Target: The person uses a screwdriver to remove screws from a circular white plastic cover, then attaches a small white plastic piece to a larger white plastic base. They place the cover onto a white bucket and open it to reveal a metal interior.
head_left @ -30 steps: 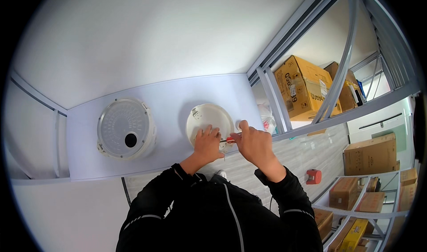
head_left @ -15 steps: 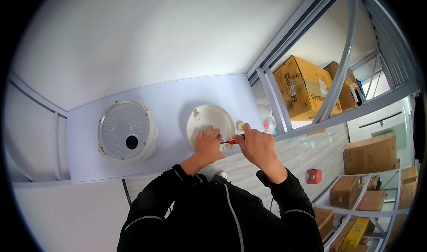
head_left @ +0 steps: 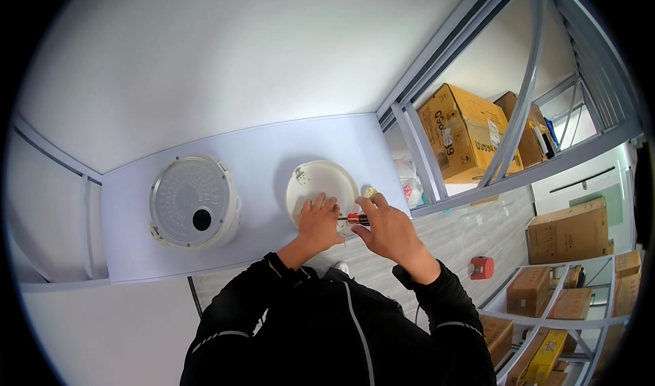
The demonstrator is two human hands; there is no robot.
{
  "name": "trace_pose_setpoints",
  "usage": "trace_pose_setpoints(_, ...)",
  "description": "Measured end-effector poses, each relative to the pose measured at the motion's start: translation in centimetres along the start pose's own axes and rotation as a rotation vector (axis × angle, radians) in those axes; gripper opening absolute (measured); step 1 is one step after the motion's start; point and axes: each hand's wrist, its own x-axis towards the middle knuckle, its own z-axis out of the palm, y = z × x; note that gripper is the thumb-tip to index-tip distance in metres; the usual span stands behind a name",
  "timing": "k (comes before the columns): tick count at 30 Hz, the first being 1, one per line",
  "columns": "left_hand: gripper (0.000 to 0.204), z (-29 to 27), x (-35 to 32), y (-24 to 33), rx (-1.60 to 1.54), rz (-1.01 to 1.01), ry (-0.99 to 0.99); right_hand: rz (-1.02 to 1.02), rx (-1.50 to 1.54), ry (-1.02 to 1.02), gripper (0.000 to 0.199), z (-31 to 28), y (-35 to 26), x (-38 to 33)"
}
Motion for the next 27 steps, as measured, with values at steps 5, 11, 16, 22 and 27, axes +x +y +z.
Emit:
trace_pose_setpoints(5, 0.085, 0.1, -0.1, -0.1, -0.02, 0.001, -0.001, 0.017, 0.131, -0.011, 0.031, 0.2, 0.9, -0.6)
trace_pose_setpoints(11, 0.083, 0.5, 0.2, -1.2, 0.011, 0.051, -0.072, 0.114, 0.29, 0.341, 0.035, -0.2, 1.9, -1.1)
trace_pose_setpoints(16, 0.073, -2.7, -0.4, -2.4, 0.005, 0.098, -0.226, 0.116, 0.39, 0.565, 0.035, -0.8, 4.8, -2.6)
trace_pose_setpoints(22, 0.066, -7.3, 1.4, -0.1, -0.231, -0.209, -0.27, 0.09, 0.374, 0.586, 0.034, -1.1, 6.6, -4.1)
trace_pose_setpoints(27, 0.065, -3.6, 1.5, 1.2, -0.027, -0.243, -0.103, 0.07, 0.4, 0.6, 0.034, -1.5, 8.0, -4.8)
